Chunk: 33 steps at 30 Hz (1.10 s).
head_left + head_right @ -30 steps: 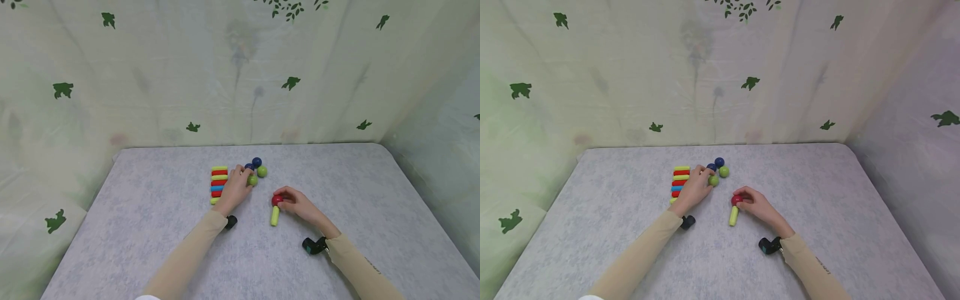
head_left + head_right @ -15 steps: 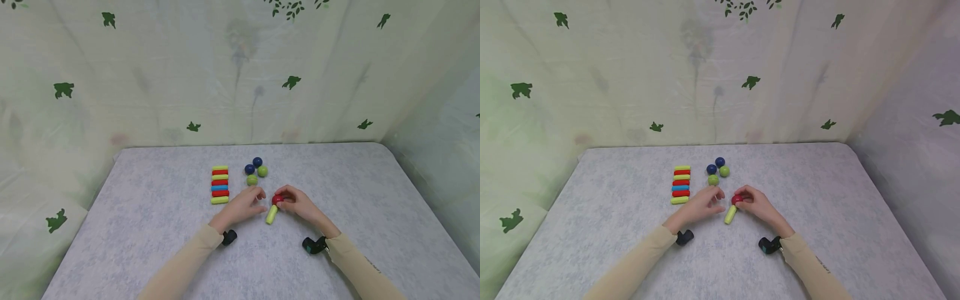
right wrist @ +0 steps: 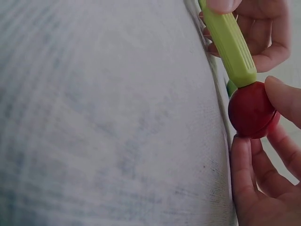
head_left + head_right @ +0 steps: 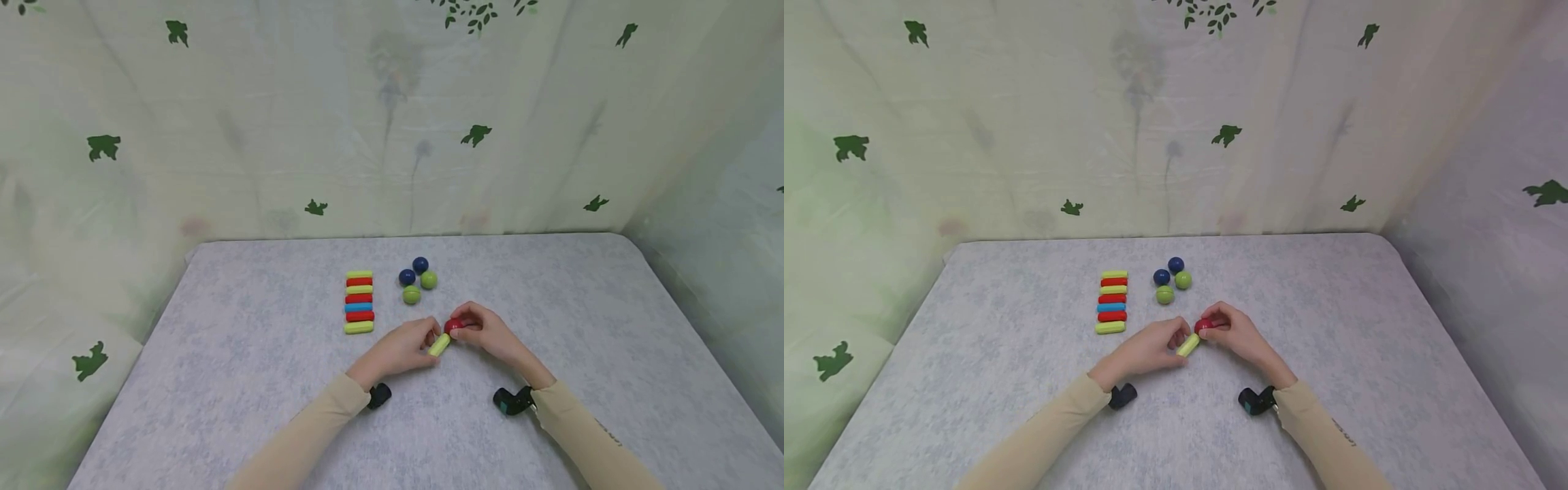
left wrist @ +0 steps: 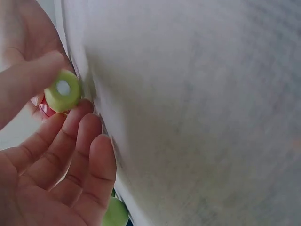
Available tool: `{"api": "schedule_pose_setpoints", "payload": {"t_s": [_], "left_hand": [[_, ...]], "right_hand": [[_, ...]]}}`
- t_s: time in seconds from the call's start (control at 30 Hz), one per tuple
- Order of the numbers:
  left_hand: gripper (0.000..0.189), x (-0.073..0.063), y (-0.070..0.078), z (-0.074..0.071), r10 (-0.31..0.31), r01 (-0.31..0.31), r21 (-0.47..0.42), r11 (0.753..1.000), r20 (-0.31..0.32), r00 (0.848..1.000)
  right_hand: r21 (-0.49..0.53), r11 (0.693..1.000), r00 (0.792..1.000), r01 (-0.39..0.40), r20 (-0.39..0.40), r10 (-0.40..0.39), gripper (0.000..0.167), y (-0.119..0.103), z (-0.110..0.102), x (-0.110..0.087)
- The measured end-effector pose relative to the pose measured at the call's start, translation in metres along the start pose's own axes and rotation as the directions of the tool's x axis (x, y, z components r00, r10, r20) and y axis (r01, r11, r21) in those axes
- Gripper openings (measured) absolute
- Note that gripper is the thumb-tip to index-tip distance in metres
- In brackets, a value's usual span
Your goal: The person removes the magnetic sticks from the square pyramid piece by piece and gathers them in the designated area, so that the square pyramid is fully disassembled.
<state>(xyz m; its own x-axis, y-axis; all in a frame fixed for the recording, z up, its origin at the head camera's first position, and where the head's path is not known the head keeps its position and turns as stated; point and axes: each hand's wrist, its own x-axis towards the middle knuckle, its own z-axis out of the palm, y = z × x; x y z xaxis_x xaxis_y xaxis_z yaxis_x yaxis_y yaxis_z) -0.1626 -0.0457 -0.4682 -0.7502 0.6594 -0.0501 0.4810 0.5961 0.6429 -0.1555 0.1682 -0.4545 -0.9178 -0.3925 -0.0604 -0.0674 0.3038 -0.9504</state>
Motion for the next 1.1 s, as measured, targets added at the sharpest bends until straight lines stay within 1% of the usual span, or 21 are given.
{"api": "schedule_pose_setpoints", "payload": {"t_s": [0.13, 0.23, 0.4, 0.5, 0.6, 0.7, 0.8, 0.93, 1.03, 1.1], "left_hand": [[0.028, -0.001, -0.001, 0.000, 0.020, -0.020, 0.015, 1.000, -0.009, 1.000], [0.027, -0.003, -0.002, -0.001, 0.034, -0.034, 0.026, 0.999, -0.023, 0.999], [0.027, -0.007, -0.002, -0.005, 0.035, -0.034, 0.045, 0.998, -0.026, 0.999], [0.025, -0.009, -0.001, -0.007, 0.047, -0.045, 0.048, 0.998, -0.022, 0.999], [0.024, -0.011, -0.001, -0.008, 0.075, -0.075, 0.036, 0.997, -0.002, 0.997], [0.023, -0.015, -0.002, -0.010, 0.087, -0.087, 0.032, 0.996, 0.006, 0.996], [0.023, -0.022, -0.006, -0.014, 0.052, -0.051, 0.067, 0.996, -0.019, 0.998], [0.021, -0.038, -0.015, -0.022, -0.010, 0.018, 0.125, 0.992, -0.063, 0.998], [0.021, -0.050, -0.022, -0.029, -0.043, 0.056, 0.141, 0.988, -0.093, 0.995], [0.021, -0.057, -0.027, -0.034, -0.054, 0.071, 0.143, 0.987, -0.120, 0.991]], "right_hand": [[-0.014, 1.000, 1.000, -0.015, -0.002, 0.015, 0.029, -0.002, 0.001, -0.001], [-0.029, 0.999, 1.000, -0.022, -0.002, 0.022, 0.028, -0.002, 0.001, -0.001], [-0.033, 0.999, 1.000, -0.028, 0.003, 0.028, 0.028, 0.017, 0.001, 0.006], [-0.045, 0.999, 1.000, -0.029, 0.000, 0.029, 0.029, 0.029, 0.001, 0.011], [-0.055, 0.998, 1.000, -0.028, -0.015, 0.028, 0.030, 0.034, 0.000, 0.012], [-0.054, 0.998, 0.999, -0.028, -0.032, 0.027, 0.030, 0.033, 0.000, 0.012], [-0.059, 0.998, 0.999, -0.033, -0.038, 0.030, 0.029, 0.030, 0.000, 0.013], [-0.099, 0.994, 0.998, -0.046, -0.050, 0.042, 0.028, 0.025, 0.002, 0.015], [-0.145, 0.988, 0.995, -0.062, -0.082, 0.051, 0.026, 0.020, 0.004, 0.018], [-0.171, 0.982, 0.993, -0.074, -0.104, 0.057, 0.026, 0.017, 0.005, 0.022]]}}
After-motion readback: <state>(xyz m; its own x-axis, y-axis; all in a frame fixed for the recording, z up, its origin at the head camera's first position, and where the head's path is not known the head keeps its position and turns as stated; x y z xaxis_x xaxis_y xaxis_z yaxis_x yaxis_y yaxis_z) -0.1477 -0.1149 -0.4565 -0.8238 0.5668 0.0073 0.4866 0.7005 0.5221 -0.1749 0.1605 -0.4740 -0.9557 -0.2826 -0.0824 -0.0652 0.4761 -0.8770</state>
